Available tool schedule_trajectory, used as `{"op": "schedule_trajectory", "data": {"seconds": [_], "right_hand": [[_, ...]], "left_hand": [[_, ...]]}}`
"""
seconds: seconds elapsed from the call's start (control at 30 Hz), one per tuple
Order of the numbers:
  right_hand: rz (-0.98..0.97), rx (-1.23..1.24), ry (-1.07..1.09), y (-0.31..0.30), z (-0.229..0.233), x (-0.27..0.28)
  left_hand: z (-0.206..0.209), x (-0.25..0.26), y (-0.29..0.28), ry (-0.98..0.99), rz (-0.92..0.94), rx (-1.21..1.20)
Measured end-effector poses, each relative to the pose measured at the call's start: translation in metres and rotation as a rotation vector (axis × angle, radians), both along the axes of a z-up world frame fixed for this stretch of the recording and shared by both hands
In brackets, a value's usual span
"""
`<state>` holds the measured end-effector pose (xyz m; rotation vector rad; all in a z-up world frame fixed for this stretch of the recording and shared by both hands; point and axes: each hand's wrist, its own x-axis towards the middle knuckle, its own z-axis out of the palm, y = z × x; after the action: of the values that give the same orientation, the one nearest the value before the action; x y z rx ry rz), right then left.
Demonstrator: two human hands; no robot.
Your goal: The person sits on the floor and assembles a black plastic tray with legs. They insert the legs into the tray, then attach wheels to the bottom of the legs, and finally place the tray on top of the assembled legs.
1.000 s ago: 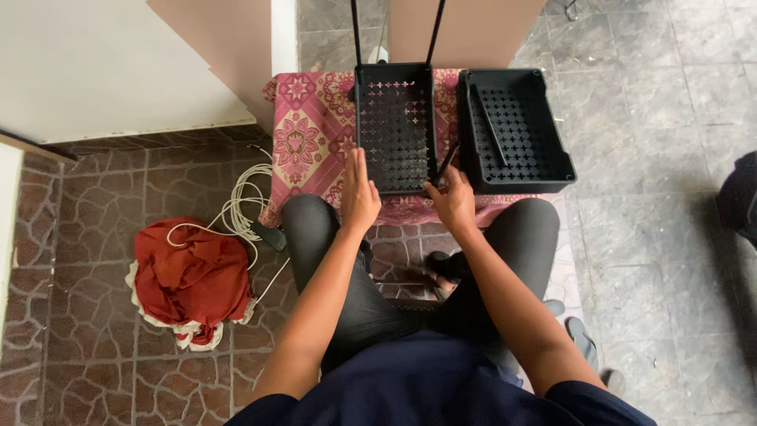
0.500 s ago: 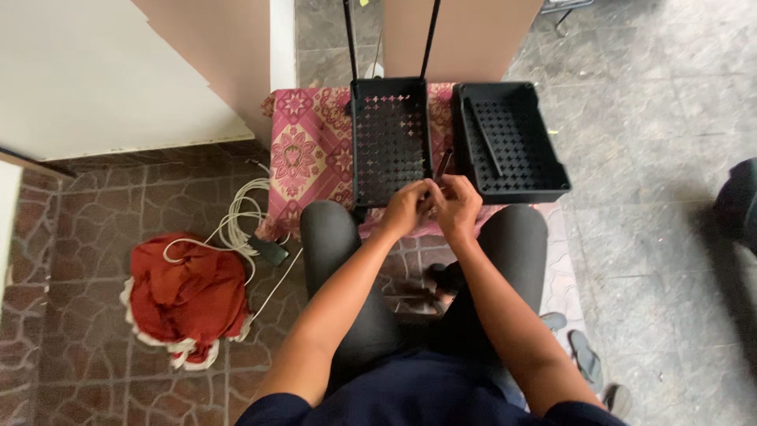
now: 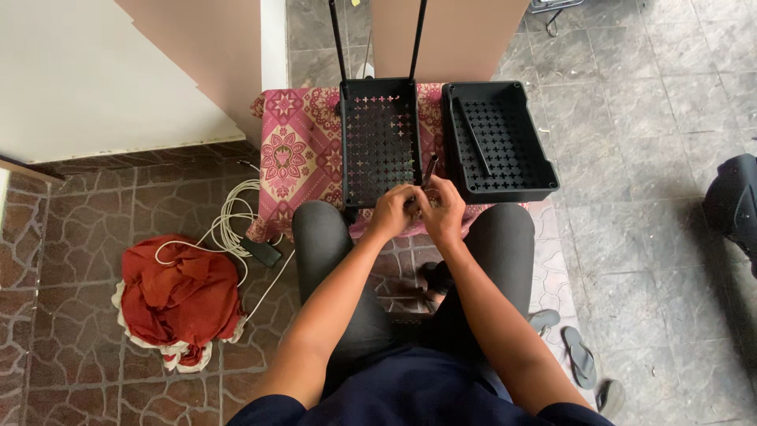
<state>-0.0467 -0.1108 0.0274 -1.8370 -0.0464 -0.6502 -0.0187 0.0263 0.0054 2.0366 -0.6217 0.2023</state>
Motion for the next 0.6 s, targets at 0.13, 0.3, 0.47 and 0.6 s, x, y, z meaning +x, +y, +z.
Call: {"op": "schedule_trajectory", "data": {"seconds": [0.13, 0.3, 0.47, 0.6], "right_hand": [[-0.089, -0.078, 0.039, 0.002, -0.012, -0.003], [-0.068, -0.056, 0.023, 0.002, -0.015, -0.003], [-0.054, -0.036, 0.044, 0.002, -0.011, -0.005], [-0.064, 0.028, 0.073, 0.003, -0.013, -0.004]], "left_hand": [[-0.003, -0.002, -0.002, 0.006, 0.052, -0.021], [-0.001, -0.003, 0.0, -0.015, 0.053, 0.01], [0.0, -0.002, 0.0, -0.005, 0.032, 0.056], [-0.003, 0.0, 0.0, 0.023, 0.036, 0.059]]}}
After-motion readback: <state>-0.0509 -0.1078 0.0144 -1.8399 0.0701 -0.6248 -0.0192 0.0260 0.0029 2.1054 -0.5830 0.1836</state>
